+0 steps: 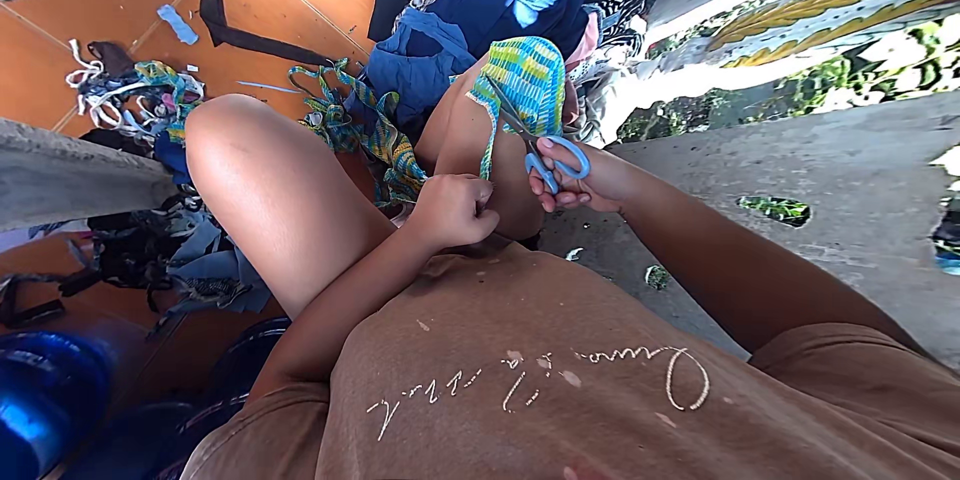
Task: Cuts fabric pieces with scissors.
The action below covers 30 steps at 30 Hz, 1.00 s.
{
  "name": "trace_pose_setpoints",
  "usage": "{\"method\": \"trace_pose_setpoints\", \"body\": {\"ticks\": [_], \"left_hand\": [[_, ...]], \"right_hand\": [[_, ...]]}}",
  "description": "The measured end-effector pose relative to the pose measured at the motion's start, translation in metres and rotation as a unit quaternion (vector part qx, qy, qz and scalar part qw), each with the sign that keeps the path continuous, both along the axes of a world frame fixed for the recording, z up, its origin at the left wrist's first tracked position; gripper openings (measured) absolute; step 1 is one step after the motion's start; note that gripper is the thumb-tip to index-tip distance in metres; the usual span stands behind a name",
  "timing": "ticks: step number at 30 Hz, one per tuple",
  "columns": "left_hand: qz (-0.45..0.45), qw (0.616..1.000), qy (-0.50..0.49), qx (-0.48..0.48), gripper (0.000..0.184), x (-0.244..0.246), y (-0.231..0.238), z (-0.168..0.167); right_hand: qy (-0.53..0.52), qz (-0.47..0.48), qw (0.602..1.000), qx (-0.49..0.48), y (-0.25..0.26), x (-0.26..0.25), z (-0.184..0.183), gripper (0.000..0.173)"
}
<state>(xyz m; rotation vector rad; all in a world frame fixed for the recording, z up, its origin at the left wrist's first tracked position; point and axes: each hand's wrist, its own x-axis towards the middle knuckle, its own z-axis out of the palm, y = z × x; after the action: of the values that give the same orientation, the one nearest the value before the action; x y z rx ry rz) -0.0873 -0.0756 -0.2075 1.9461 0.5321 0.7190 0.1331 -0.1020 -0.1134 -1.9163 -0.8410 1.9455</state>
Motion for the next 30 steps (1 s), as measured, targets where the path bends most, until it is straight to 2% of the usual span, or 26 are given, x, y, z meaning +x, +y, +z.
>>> {"method": "trace_pose_setpoints", "body": {"ticks": [5, 11, 17, 24, 27, 30], "left_hand": [[-0.018, 1.000, 0.015, -0.010, 0.028, 0.000, 0.000, 0.002], [-0.018, 0.999, 0.038, -0.019, 0.029, -0.001, 0.001, 0.004], [-0.056, 0.995, 0.072, -0.039, 0.029, -0.001, 0.002, 0.007], [-0.066, 0.990, 0.107, -0.055, 0.029, -0.003, 0.005, 0.011], [-0.078, 0.978, 0.174, -0.080, 0.027, -0.004, 0.010, 0.016], [-0.094, 0.937, 0.308, -0.133, 0.024, -0.008, 0.019, 0.028]], "right_hand": [[-0.035, -0.007, 0.999, -0.023, 0.006, -0.005, 0.004, 0.056], [-0.051, -0.028, 0.998, -0.001, 0.003, -0.002, 0.004, 0.048], [-0.020, 0.008, 1.000, -0.018, 0.011, 0.008, 0.003, 0.057], [-0.083, -0.005, 0.997, -0.005, 0.020, 0.000, -0.007, 0.045], [-0.093, 0.028, 0.995, -0.007, 0.019, -0.004, -0.004, 0.043], [-0.090, 0.108, 0.990, 0.019, 0.013, -0.006, 0.004, 0.039]]}}
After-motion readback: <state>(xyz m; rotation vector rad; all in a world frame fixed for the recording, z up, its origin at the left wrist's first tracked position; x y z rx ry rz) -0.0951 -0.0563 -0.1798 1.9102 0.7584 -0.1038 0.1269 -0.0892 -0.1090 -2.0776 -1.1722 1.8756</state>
